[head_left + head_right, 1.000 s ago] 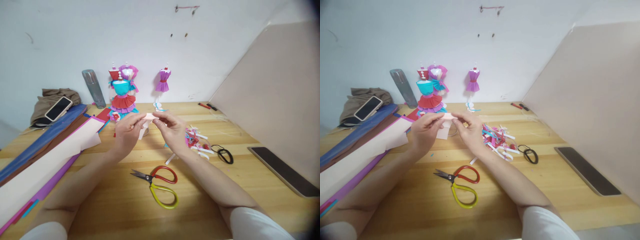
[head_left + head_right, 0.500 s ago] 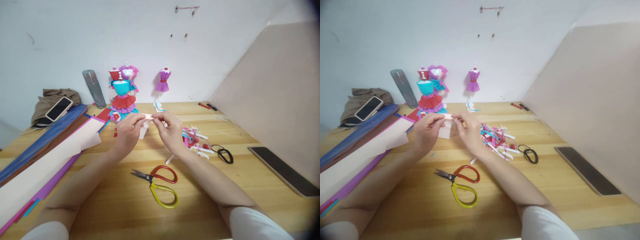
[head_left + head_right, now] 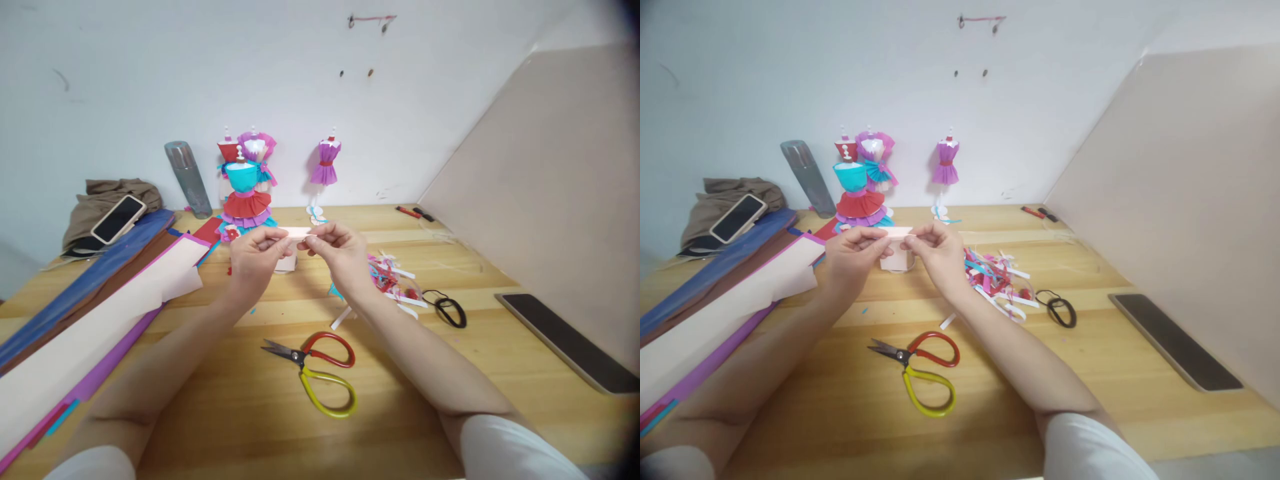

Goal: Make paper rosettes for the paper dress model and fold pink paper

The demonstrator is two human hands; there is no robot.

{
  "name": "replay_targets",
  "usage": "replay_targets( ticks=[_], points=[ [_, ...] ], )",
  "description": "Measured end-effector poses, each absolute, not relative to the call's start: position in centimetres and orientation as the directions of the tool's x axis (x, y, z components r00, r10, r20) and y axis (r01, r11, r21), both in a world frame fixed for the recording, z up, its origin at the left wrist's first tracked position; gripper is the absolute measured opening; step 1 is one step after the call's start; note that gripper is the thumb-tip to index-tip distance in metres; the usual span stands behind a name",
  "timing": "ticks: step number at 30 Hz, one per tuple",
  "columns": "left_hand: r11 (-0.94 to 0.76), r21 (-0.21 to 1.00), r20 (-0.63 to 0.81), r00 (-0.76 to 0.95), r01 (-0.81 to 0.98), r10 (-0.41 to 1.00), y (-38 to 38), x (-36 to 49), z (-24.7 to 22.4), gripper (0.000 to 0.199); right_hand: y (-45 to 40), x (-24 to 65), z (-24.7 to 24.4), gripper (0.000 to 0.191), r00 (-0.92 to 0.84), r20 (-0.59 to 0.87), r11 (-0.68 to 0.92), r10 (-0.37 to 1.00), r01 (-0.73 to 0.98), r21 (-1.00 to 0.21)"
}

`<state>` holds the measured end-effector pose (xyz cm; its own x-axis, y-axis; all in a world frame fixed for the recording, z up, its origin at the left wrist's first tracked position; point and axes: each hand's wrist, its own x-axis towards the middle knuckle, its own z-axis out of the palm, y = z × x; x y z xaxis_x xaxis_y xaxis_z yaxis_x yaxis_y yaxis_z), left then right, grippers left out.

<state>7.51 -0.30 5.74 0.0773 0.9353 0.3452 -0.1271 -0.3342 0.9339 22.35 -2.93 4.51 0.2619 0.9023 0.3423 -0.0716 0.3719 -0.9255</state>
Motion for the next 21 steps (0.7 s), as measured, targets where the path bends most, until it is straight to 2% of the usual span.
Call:
replay_targets(
  ticks=[7,21],
  points=[
    [-0.332,0.934,0.344,0.088,-0.131,0.935,-0.9,7.3,6.4,0.016,-3.4,22.2,4.9,0.03,0.213,0.357,0.389,0.909,-0.129,-0.912],
    [-0.356,0.923,0.37,0.087,-0.147,0.925,-1.4,7.4,6.8,0.017,-3.8,22.1,5.0,0.027,0.257,0.457,0.487,0.852,-0.068,-0.871]
  ],
)
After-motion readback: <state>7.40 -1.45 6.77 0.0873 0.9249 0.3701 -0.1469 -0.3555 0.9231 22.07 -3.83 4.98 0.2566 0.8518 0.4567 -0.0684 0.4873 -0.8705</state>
